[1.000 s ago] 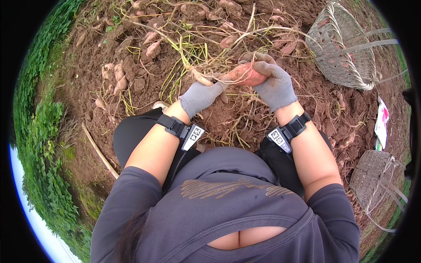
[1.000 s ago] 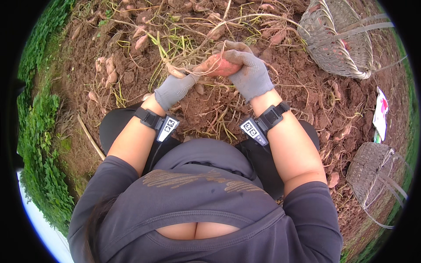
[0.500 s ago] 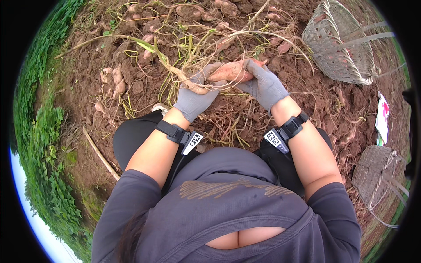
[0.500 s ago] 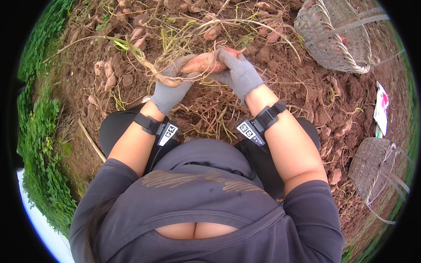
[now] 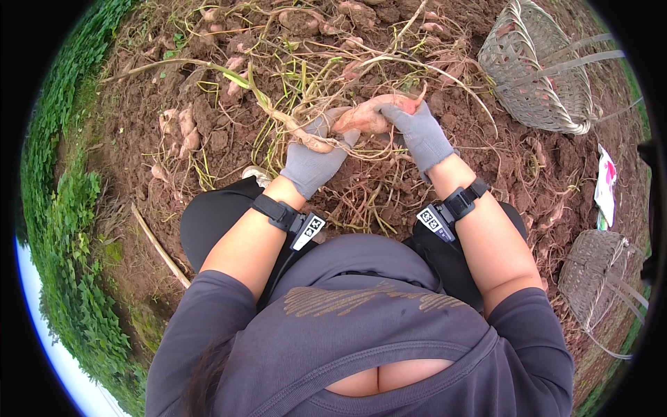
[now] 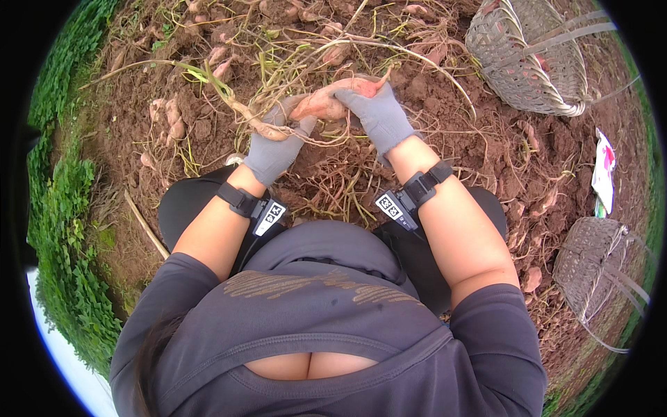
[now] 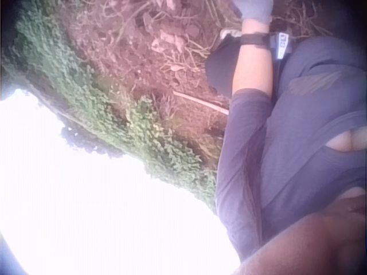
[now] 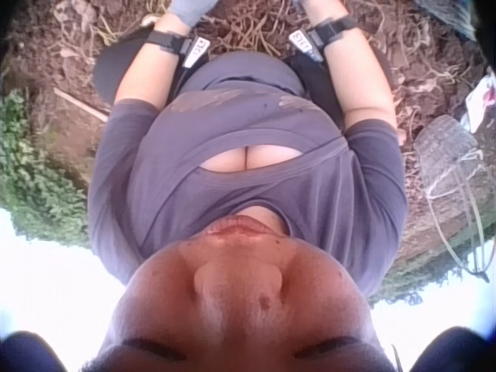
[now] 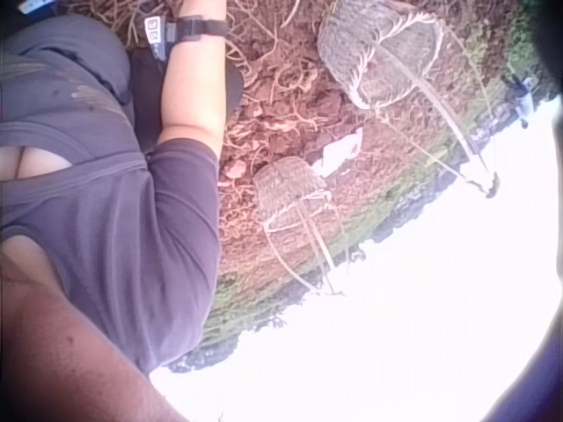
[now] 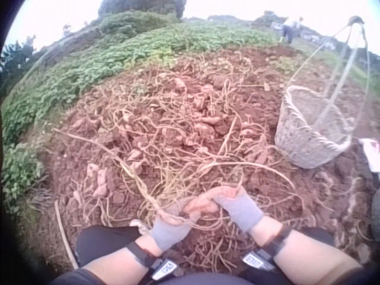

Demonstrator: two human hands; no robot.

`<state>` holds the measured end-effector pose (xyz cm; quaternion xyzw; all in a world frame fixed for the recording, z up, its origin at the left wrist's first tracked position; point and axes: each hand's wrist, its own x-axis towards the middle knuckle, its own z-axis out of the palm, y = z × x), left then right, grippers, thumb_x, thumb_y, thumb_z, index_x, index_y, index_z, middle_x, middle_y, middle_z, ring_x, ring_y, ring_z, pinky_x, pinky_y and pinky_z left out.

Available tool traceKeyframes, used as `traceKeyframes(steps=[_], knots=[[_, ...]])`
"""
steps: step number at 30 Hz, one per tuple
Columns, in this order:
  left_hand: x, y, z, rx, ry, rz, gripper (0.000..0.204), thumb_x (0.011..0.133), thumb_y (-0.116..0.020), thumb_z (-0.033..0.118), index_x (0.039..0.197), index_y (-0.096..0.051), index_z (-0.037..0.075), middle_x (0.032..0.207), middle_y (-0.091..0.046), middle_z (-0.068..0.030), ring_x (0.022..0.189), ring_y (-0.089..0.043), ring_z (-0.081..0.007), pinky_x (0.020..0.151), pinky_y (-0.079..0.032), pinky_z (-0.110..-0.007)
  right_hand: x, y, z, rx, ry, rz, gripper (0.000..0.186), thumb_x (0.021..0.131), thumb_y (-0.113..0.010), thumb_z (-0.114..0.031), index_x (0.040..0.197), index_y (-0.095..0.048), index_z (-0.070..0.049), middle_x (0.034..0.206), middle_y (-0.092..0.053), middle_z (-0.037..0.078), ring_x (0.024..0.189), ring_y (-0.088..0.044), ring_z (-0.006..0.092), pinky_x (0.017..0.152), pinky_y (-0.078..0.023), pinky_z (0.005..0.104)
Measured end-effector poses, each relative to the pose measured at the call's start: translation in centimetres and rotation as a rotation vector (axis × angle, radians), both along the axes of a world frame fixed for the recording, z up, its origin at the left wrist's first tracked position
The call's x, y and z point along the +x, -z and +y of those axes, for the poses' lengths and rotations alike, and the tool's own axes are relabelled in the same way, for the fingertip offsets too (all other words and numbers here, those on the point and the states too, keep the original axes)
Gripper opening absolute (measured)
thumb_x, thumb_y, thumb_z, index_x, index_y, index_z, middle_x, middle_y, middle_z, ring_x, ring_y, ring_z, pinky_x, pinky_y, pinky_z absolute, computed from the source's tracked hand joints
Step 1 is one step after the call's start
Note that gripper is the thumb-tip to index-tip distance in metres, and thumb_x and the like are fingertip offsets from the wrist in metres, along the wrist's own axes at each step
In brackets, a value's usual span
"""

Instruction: The person kneels in a garden bed and harvests sweet potatoes by hand. They pull the tubers from the soil, remove attached vines and dirt, and place them into a nearby basket.

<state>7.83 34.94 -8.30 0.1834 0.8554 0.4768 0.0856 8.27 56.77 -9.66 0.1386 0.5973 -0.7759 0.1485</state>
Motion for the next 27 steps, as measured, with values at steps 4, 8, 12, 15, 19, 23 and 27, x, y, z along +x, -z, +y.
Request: traceKeyframes(steps=[4, 8, 12, 15, 19, 23, 27], knots=[[0.2, 0.5, 0.0, -0.005, -0.086, -0.007, 0.042, 0.095, -0.073, 0.024, 0.130, -0.063, 0.002, 0.111, -0.074, -0.0138, 0.102, -0.071, -0.0232, 0.089, -0.056, -0.035, 0.4, 0.0, 0.0, 0.378, 0.011, 0.082, 0.065, 0.090, -0.080, -0.034, 0.137, -0.050, 0.001, 0.114, -0.070, 0.013, 0.097, -0.070, 0.0187, 0.078, -0.057, 0.0297], [0.3, 1.5, -0.3, -0.064, -0.092, -0.061, 0.044, 0.096, -0.072, 0.027, 0.131, -0.063, 0.002, 0.112, -0.073, -0.0135, 0.099, -0.071, -0.0219, 0.088, -0.055, -0.034, 0.1, -0.8, 1.1, 0.439, -0.102, 0.267, 0.067, 0.092, -0.079, -0.034, 0.137, -0.049, 0.005, 0.117, -0.069, 0.018, 0.105, -0.070, 0.0227, 0.086, -0.057, 0.0324], [0.0, 1.6, -0.5, -0.058, -0.025, -0.045, 0.046, 0.096, -0.073, 0.029, 0.132, -0.062, 0.003, 0.112, -0.072, -0.0117, 0.100, -0.068, -0.0201, 0.089, -0.055, -0.034, -0.3, -2.1, 2.5, 0.224, -0.262, 0.253, 0.061, 0.093, -0.077, -0.030, 0.139, -0.051, 0.001, 0.121, -0.069, 0.012, 0.110, -0.069, 0.0200, 0.084, -0.060, 0.0317], [-0.1, 1.3, -0.4, 0.030, 0.086, 0.068, 0.037, 0.093, -0.072, 0.030, 0.121, -0.068, 0.006, 0.108, -0.073, -0.0127, 0.099, -0.071, -0.0297, 0.089, -0.056, -0.040, 0.6, -3.1, 2.9, -0.031, -0.113, -0.088, 0.054, 0.101, -0.066, -0.041, 0.134, -0.056, 0.000, 0.116, -0.067, 0.007, 0.099, -0.068, 0.0139, 0.079, -0.059, 0.0305], [-0.3, 0.9, 0.3, 0.003, 0.038, -0.055, 0.046, 0.095, -0.072, 0.029, 0.132, -0.063, 0.005, 0.121, -0.071, -0.0139, 0.111, -0.069, -0.0269, 0.097, -0.053, -0.038, 1.6, -3.4, 3.5, -0.129, -0.026, -0.192, 0.053, 0.099, -0.067, -0.043, 0.132, -0.059, -0.003, 0.109, -0.067, 0.010, 0.098, -0.069, 0.0177, 0.077, -0.064, 0.0323], [-1.0, 0.3, 0.3, 0.091, -0.205, -0.252, 0.047, 0.097, -0.071, 0.029, 0.137, -0.061, 0.006, 0.120, -0.071, -0.0106, 0.098, -0.068, -0.0169, 0.090, -0.054, -0.032, 3.1, -1.2, 7.9, -0.081, 0.260, -0.317, 0.038, 0.100, -0.068, -0.035, 0.128, -0.063, -0.010, 0.116, -0.069, 0.009, 0.099, -0.070, 0.0223, 0.080, -0.062, 0.0386], [-1.9, 0.0, 0.2, 0.258, -0.315, -0.373, 0.041, 0.100, -0.069, 0.024, 0.135, -0.062, 0.005, 0.105, -0.071, -0.0074, 0.078, -0.060, -0.0100, 0.070, -0.050, -0.026, 4.6, 0.9, 16.7, 0.110, 0.474, -0.592, 0.039, 0.097, -0.071, -0.038, 0.119, -0.066, -0.006, 0.117, -0.071, 0.011, 0.100, -0.068, 0.0269, 0.081, -0.061, 0.0433]])
